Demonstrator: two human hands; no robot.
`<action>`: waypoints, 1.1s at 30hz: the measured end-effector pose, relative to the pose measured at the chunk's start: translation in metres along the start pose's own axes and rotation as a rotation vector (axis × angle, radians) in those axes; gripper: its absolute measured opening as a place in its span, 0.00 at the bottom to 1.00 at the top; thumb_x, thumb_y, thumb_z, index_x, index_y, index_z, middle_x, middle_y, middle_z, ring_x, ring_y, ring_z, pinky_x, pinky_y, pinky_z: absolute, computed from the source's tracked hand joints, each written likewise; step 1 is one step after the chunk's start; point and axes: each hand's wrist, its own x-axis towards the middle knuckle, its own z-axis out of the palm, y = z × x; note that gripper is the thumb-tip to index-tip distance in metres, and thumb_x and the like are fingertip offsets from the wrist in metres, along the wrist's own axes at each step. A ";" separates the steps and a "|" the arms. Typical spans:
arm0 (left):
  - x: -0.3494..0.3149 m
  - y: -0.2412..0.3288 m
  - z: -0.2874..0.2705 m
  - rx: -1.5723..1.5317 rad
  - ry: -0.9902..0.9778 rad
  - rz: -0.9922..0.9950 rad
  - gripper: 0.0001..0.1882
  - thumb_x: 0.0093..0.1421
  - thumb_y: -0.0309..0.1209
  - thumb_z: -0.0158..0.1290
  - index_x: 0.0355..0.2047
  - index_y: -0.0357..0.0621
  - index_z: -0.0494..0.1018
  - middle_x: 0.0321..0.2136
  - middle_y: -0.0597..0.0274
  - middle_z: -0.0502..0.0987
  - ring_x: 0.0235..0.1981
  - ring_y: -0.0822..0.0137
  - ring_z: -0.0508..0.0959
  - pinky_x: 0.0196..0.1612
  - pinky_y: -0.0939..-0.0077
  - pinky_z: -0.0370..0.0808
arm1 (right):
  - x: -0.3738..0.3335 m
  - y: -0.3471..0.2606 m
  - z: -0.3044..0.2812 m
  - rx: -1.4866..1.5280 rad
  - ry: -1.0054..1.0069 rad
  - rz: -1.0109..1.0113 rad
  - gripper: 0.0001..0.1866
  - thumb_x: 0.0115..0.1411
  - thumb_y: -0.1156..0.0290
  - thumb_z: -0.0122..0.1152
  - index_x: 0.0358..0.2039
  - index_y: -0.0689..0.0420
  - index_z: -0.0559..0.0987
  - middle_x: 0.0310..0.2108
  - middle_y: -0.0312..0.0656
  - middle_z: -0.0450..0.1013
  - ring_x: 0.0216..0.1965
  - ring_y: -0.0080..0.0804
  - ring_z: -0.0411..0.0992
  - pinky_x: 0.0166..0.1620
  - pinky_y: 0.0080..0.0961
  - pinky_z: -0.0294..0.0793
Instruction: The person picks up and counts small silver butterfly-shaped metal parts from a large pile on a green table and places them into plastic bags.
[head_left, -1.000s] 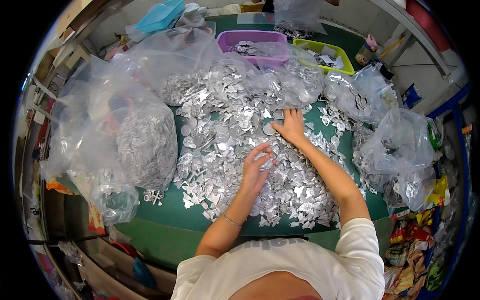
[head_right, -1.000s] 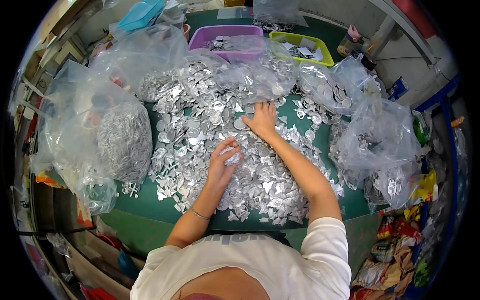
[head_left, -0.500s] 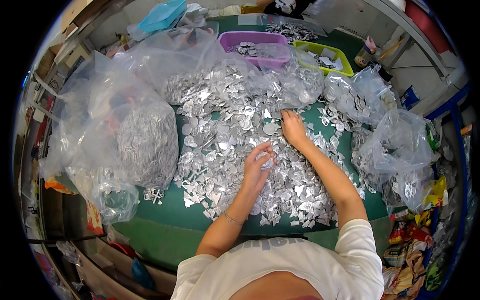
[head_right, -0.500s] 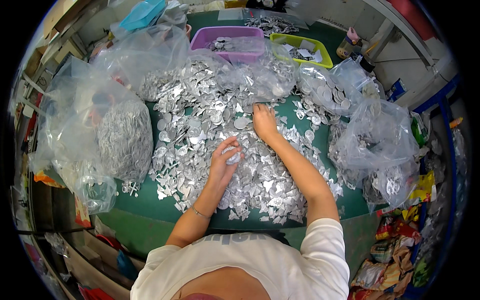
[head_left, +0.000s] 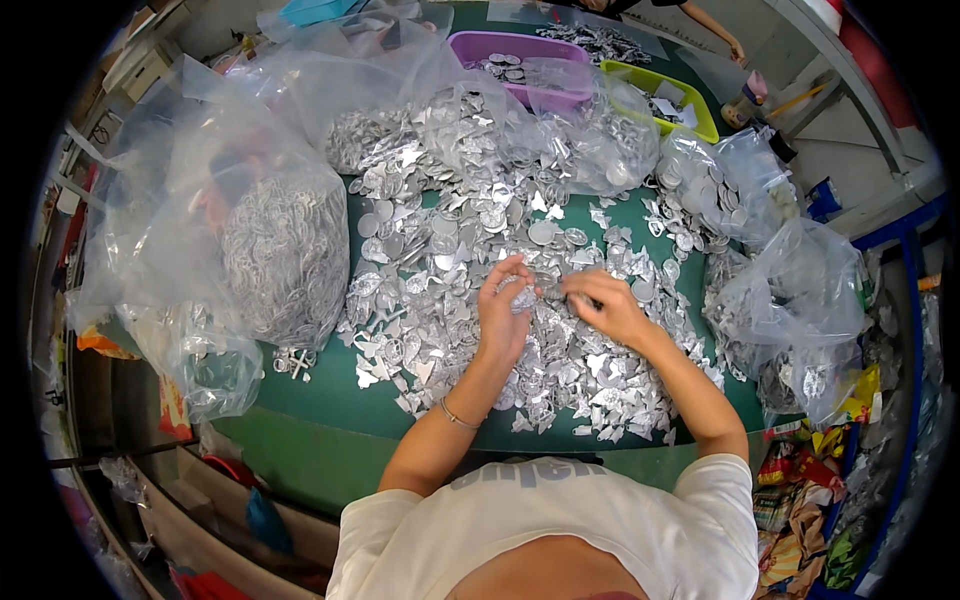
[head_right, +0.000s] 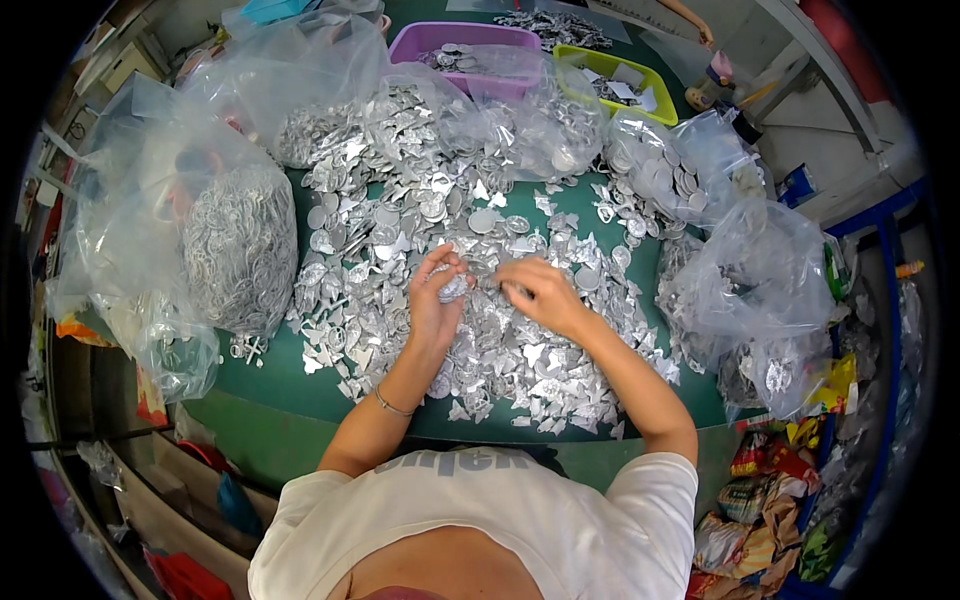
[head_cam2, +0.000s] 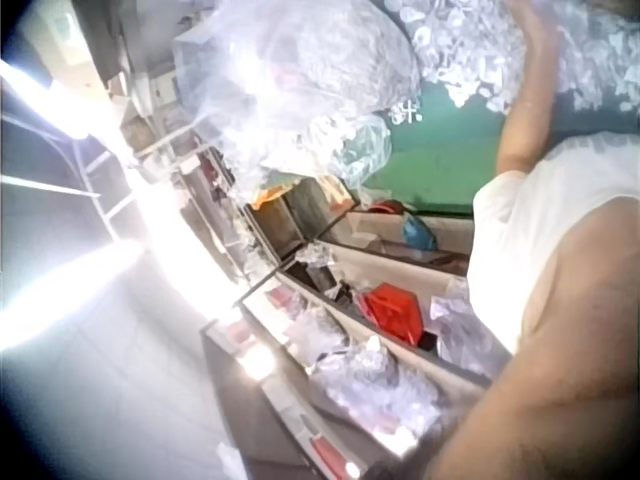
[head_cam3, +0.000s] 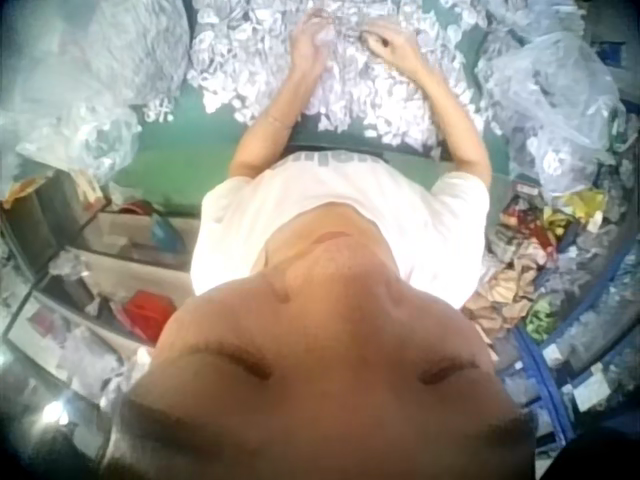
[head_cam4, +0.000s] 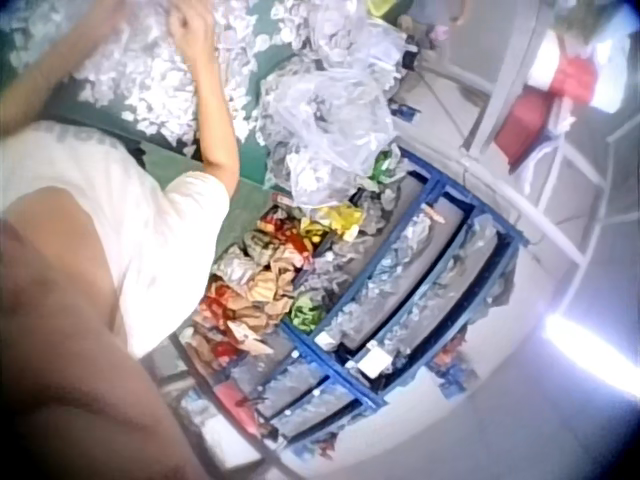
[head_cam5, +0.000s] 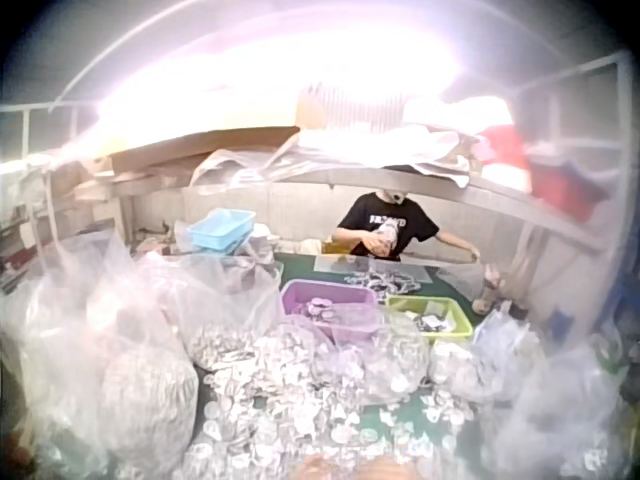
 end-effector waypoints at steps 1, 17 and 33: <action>0.000 0.001 0.001 -0.022 -0.002 0.028 0.14 0.54 0.17 0.45 0.41 0.41 0.69 0.30 0.65 0.66 0.34 0.72 0.68 0.37 0.71 0.69 | -0.003 -0.006 -0.001 0.008 -0.031 -0.054 0.07 0.53 0.75 0.56 0.33 0.63 0.77 0.33 0.47 0.75 0.36 0.33 0.73 0.41 0.27 0.70; 0.017 0.027 -0.010 1.388 -0.251 0.670 0.14 0.51 0.16 0.48 0.40 0.36 0.71 0.37 0.55 0.73 0.37 0.59 0.74 0.38 0.67 0.71 | 0.023 0.055 -0.009 -0.118 -0.069 0.237 0.19 0.53 0.70 0.56 0.46 0.61 0.71 0.45 0.49 0.69 0.50 0.45 0.64 0.54 0.34 0.59; 0.022 0.033 -0.009 1.584 -0.348 0.466 0.19 0.47 0.18 0.54 0.41 0.38 0.69 0.34 0.55 0.72 0.33 0.59 0.73 0.36 0.67 0.70 | -0.021 -0.023 -0.009 -0.206 0.038 0.223 0.20 0.48 0.64 0.62 0.40 0.61 0.74 0.45 0.43 0.68 0.52 0.41 0.60 0.52 0.36 0.57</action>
